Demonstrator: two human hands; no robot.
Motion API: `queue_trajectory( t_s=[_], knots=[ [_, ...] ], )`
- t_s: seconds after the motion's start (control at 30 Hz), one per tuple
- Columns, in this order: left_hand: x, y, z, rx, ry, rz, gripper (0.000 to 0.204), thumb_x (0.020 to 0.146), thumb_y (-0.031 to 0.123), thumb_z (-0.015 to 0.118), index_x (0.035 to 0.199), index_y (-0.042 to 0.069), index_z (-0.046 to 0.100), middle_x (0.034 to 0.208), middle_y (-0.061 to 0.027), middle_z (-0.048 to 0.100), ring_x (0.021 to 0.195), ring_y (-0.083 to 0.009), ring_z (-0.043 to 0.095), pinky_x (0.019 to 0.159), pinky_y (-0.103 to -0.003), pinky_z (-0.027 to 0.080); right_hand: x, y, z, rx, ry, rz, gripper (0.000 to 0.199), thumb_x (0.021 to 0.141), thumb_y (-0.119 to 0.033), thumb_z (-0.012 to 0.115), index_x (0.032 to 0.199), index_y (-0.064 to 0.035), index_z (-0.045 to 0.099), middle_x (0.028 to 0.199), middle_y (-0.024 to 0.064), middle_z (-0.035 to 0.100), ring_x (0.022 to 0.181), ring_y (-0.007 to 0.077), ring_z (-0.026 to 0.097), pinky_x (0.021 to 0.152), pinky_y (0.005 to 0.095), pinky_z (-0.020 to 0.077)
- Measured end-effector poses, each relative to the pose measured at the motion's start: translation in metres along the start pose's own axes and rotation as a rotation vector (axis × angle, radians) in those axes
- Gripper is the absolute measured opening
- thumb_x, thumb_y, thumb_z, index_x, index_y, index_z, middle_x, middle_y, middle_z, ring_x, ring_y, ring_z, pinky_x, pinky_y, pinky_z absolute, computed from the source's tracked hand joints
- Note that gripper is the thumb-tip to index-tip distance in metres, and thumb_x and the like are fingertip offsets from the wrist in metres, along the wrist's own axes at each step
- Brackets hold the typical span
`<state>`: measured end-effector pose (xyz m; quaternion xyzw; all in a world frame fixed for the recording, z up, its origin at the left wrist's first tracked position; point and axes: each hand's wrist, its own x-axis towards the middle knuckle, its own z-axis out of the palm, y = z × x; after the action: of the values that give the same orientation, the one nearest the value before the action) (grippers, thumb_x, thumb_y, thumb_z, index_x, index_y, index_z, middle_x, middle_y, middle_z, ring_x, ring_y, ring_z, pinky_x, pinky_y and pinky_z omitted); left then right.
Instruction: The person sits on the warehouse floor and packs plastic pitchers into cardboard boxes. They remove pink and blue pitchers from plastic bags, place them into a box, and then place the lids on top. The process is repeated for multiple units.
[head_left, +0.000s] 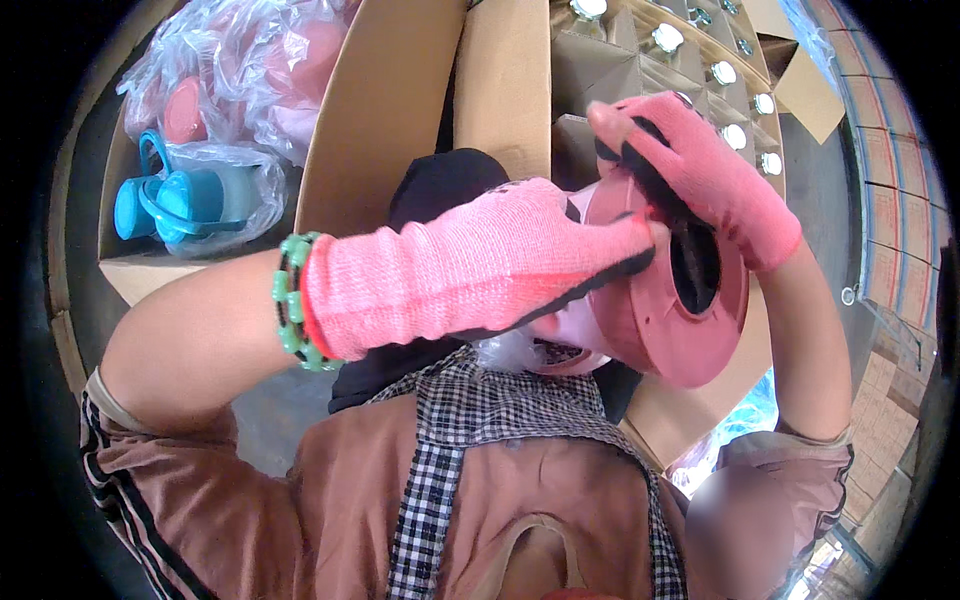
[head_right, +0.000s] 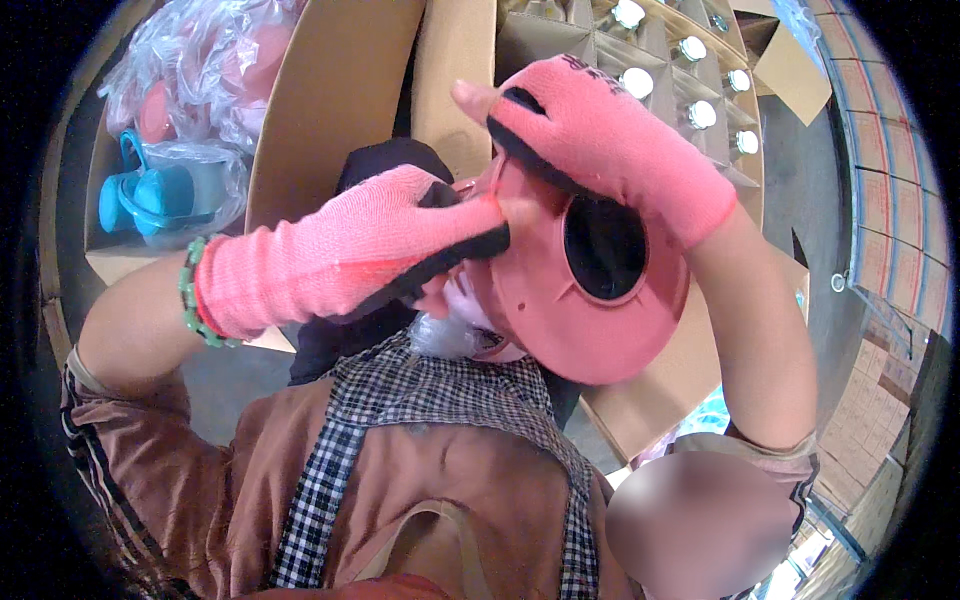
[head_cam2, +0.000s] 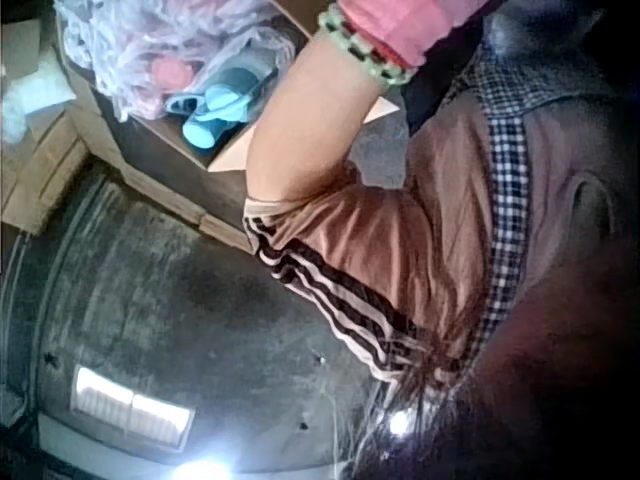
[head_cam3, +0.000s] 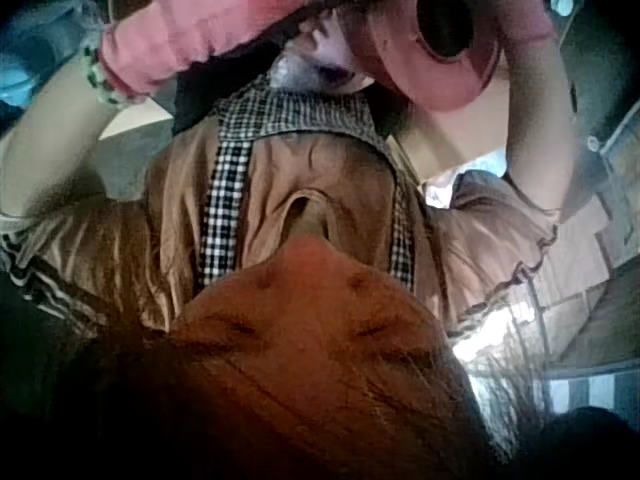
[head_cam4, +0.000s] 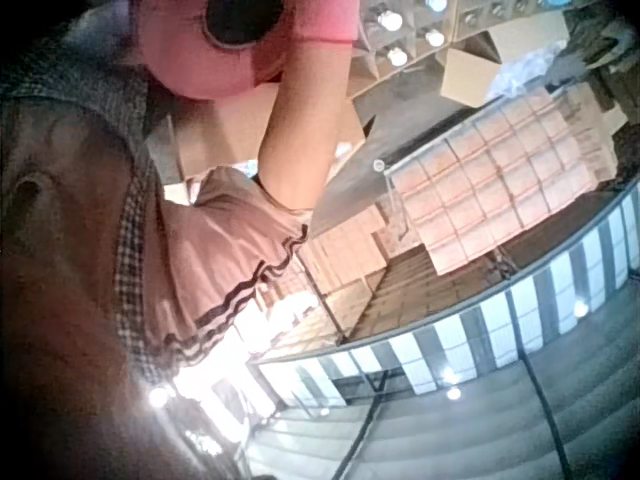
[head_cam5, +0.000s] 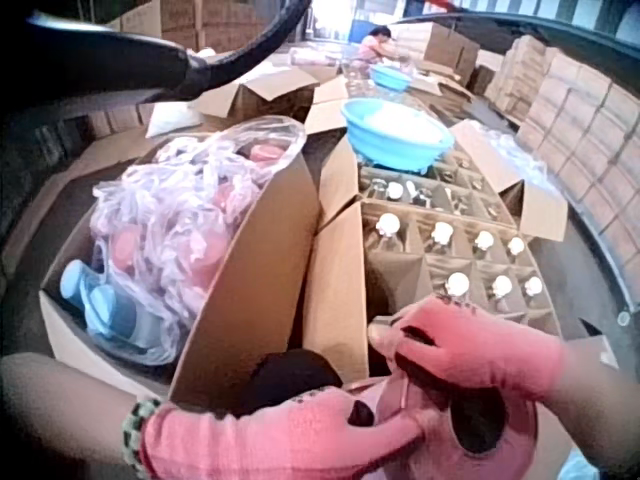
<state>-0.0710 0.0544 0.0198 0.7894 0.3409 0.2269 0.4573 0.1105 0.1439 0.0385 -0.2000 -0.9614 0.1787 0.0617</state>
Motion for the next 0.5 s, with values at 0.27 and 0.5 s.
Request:
queue_trajectory(
  t_s=[0.27,0.5],
  knots=[
    [0.006,0.013,0.003,-0.788,0.052,-0.658,0.042,0.079,0.036,0.052,0.060,-0.001,0.052,0.052,-0.0065,0.049,0.054,-0.0151,0.056,0.052,-0.025,0.044,0.012,-0.005,-0.001,0.446,-0.087,0.481,0.046,0.081,-0.044,0.048,0.088,0.0009,0.054,0.085,0.0069,0.055,0.070,0.0104,0.051,0.063,0.0218,0.0420],
    [-0.016,0.036,0.021,0.297,0.480,0.099,0.069,0.067,0.040,0.062,0.118,0.001,0.036,0.106,-0.0369,0.035,0.097,-0.0441,0.044,0.079,-0.039,0.040,-0.071,0.044,0.009,1.307,0.476,0.670,0.063,0.081,-0.057,0.034,0.119,-0.0070,0.041,0.107,0.0006,0.044,0.098,0.0101,0.042,0.086,0.0270,0.0355]
  ],
)
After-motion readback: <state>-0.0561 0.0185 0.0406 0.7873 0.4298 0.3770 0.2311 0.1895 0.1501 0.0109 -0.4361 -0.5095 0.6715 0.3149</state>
